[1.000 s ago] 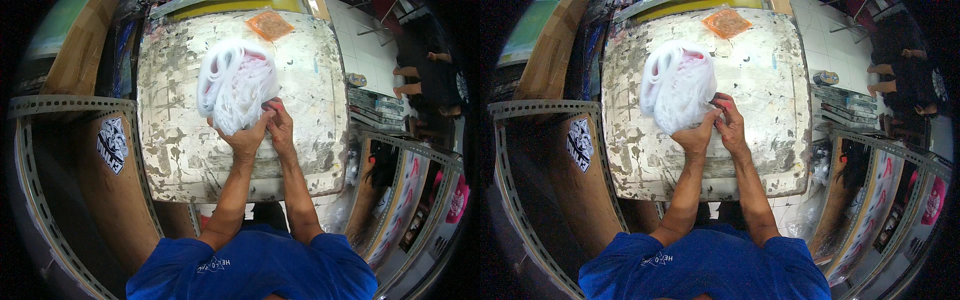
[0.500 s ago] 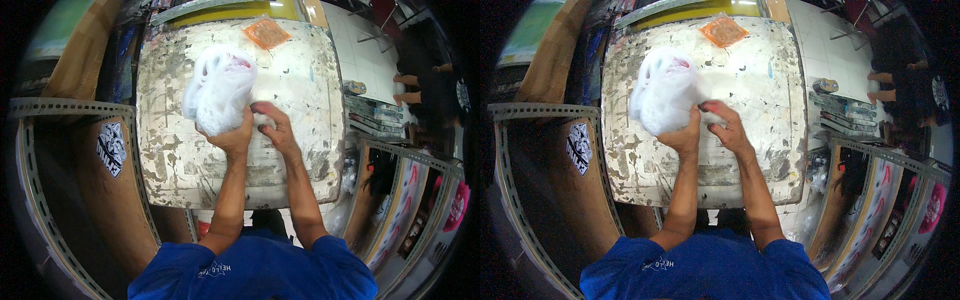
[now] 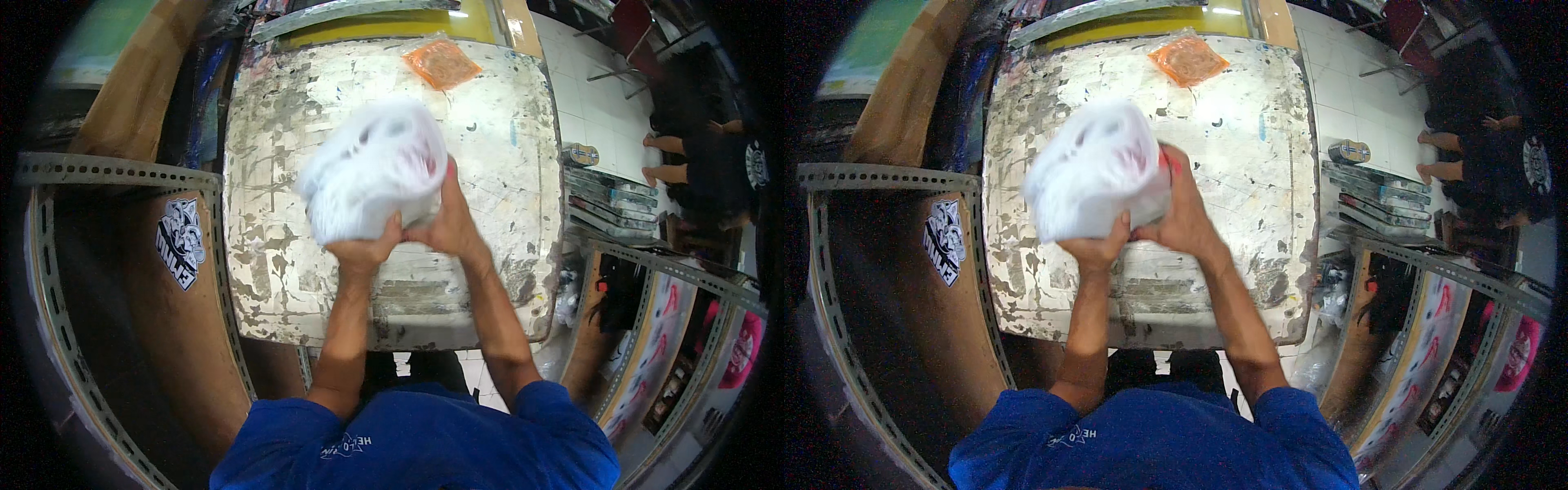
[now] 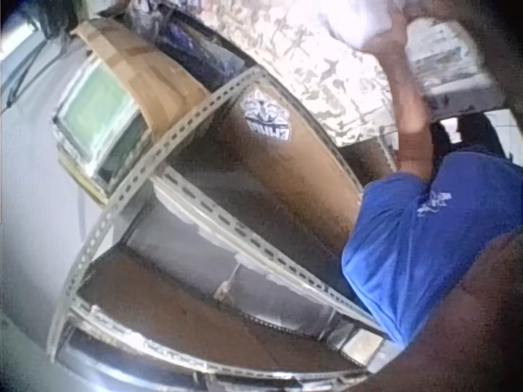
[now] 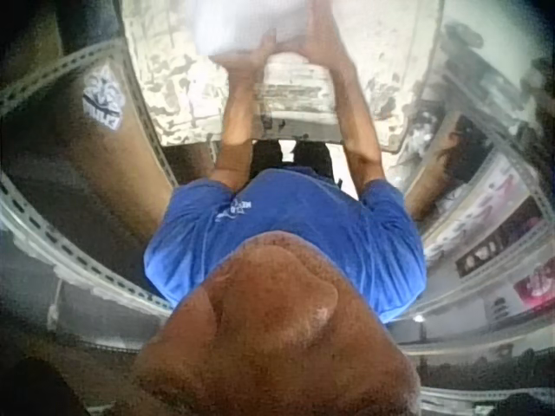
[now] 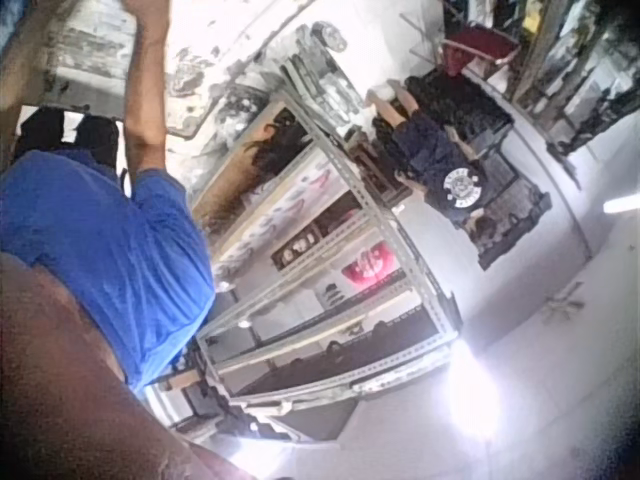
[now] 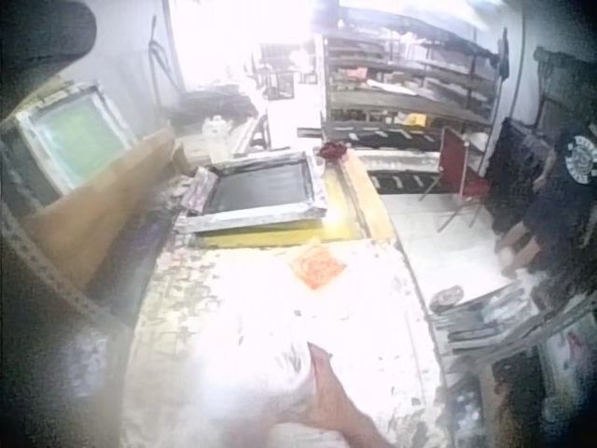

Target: The person organizes printed plastic sleeves on a table, bundles them together, and places the bundle onto a shelf in a printing workshop.

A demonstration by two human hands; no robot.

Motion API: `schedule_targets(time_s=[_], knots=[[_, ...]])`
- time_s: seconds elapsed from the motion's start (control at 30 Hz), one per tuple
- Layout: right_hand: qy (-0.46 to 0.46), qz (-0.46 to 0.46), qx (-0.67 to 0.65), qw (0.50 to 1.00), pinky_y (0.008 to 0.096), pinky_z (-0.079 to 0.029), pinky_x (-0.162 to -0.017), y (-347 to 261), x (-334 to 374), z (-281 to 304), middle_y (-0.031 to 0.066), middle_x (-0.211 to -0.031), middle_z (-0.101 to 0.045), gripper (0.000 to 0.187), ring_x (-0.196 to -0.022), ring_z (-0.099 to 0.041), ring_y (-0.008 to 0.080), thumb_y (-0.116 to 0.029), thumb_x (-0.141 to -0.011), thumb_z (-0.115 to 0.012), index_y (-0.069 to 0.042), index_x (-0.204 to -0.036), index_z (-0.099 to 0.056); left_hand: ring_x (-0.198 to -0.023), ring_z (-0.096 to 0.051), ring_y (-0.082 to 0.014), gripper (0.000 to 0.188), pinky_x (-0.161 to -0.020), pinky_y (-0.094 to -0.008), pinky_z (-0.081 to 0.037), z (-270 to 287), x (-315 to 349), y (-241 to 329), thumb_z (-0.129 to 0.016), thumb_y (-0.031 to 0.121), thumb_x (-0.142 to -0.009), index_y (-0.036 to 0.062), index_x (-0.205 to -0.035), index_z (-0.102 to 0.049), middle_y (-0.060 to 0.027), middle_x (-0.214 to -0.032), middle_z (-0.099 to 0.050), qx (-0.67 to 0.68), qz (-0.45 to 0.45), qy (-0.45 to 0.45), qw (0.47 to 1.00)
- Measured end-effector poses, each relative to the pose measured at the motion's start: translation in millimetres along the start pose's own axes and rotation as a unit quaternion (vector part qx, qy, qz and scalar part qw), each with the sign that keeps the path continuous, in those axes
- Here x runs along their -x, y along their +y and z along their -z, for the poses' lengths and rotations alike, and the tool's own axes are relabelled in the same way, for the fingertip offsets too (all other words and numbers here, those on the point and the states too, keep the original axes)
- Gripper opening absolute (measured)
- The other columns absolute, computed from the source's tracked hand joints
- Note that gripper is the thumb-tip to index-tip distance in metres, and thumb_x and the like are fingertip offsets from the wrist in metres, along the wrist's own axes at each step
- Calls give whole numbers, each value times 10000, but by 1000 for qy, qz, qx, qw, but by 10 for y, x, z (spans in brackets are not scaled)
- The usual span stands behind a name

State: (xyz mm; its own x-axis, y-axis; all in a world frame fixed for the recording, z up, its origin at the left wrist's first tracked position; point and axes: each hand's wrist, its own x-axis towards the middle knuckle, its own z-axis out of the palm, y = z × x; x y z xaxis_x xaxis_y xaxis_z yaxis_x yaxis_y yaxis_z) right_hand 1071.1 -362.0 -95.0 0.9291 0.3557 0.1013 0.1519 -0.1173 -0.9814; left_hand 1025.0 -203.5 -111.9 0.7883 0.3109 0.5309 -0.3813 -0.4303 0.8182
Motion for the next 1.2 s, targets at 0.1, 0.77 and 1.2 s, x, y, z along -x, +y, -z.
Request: schedule_targets(time_s=[0.1,0.77,1.2], knots=[[43,4,60,997,473,-308,-1103,309,420,-202,213,-1381,-376,1087,-1275,-400,370,-380,-558,-911,10,-1389,-330,-1099,-610,-324,512,-984,-453,-451,275,253,-138,-779,189,-687,30,-1153,-640,-142,-1154,-657,-144,-107,-182,967],[-107,219,439,865,688,-208,-1071,-1372,-12,292,131,-1478,-384,1024,-1375,-302,444,-584,-532,-798,-192,-1415,-459,-1044,-651,-271,662,-943,-399,-499,267,146,48,-872,209,-587,22,-1165,-609,-128,-1095,-682,-87,-62,-158,982],[-217,251,510,794,662,-235,-1083,-1407,-157,-52,105,-1355,-477,937,-1339,-364,376,-406,-489,-871,-194,-1329,-514,-1009,-658,-273,886,-872,-380,-527,259,248,185,-897,199,-545,-4,-1257,-411,-177,-1086,-649,0,69,-87,994]])
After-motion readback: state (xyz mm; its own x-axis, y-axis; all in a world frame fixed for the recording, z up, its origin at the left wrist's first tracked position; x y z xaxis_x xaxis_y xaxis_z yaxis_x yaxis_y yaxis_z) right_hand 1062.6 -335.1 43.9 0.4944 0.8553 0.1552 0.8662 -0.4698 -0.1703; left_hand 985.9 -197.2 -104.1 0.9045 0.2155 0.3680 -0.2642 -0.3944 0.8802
